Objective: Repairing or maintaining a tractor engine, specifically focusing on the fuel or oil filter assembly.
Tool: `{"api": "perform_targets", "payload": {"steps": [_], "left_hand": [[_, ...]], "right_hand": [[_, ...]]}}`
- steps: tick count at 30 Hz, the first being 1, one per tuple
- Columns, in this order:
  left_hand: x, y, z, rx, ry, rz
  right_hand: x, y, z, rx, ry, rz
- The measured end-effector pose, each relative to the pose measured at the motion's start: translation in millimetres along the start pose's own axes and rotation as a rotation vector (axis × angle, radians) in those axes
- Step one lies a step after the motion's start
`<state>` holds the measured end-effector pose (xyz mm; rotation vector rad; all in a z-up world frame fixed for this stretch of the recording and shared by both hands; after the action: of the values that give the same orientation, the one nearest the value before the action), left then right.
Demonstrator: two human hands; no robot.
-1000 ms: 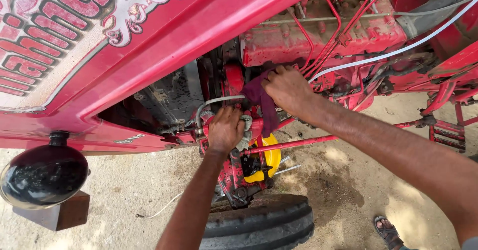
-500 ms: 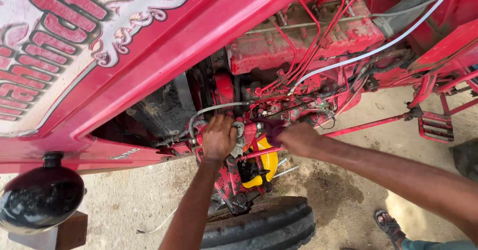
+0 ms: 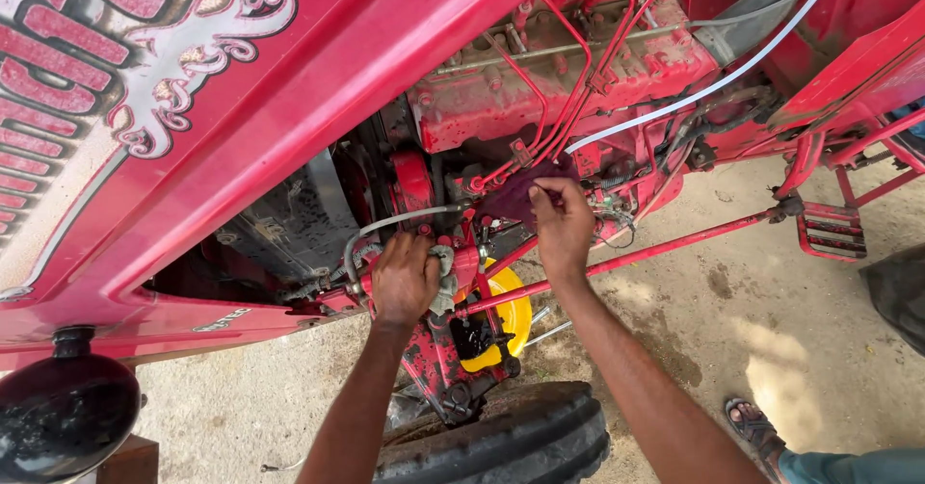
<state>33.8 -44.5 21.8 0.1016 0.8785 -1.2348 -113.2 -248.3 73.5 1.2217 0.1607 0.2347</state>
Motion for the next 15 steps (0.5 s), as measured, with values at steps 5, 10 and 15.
{"api": "perform_targets", "payload": {"steps": [5,10,15], "left_hand": [[0.3,-1.1,0.8,0.013,-0.018,0.034],[7.0,3.8,-3.3,-0.025,0.046,0.055],[-8.2,-9.3,1.5,0.012,-0.04,0.045]], "right_hand": [[20.3,-32.9,-7.7,0.149,0.228,0.215],[17.4,-42.3,8.0,0.474,0.287,0.683],[2.3,-41.9,11.5,0.277,0.249,0.309]]}}
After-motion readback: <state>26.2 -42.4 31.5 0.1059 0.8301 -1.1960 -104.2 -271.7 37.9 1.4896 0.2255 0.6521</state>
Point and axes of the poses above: each hand's wrist, its own z-axis towards the middle knuckle, its own x-axis out of the palm, y = z × x, the point moved 6 cm from there along z, towards the middle knuckle, and after that the axes turned 9 degrees about -y, right-handed, at the moved point
